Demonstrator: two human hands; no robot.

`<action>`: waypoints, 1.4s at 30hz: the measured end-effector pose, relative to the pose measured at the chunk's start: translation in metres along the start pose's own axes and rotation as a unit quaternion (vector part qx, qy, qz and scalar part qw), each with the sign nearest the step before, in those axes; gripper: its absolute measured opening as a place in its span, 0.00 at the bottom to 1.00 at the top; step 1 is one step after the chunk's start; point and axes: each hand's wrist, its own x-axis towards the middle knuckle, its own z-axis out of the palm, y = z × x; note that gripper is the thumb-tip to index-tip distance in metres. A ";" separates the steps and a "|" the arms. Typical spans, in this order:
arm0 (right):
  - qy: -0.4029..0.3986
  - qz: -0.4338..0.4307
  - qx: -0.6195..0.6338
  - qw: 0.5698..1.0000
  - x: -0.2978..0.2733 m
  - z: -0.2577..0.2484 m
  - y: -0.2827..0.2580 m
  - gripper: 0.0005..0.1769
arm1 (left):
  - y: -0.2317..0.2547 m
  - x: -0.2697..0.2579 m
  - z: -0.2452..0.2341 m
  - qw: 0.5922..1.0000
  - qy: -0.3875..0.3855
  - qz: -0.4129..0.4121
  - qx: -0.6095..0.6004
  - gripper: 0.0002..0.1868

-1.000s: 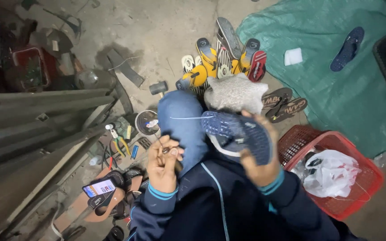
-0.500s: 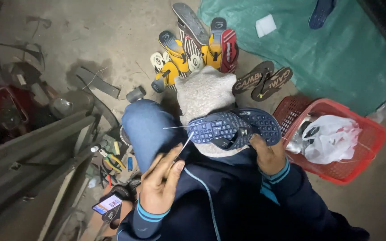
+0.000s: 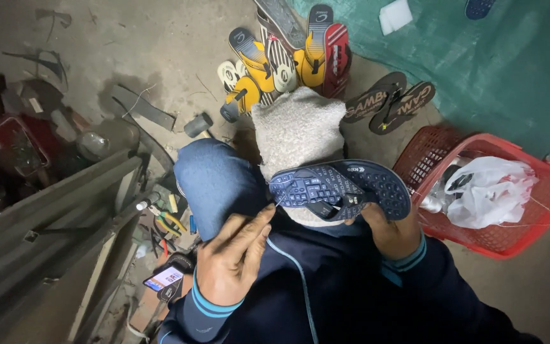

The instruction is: Hand-sewing a shoe sole to the upper part using a needle and thread.

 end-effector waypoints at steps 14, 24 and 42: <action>-0.014 -0.015 -0.044 0.999 -0.004 -0.003 0.001 0.27 | -0.007 0.009 0.005 0.994 0.025 0.071 0.083 0.18; -0.029 0.048 -0.018 0.998 -0.010 0.001 -0.019 0.29 | -0.008 0.017 -0.010 0.989 -0.008 0.101 0.109 0.21; -0.089 -0.195 -0.151 0.965 -0.016 0.085 -0.109 0.25 | -0.096 0.019 -0.029 0.980 -0.174 0.030 -0.090 0.19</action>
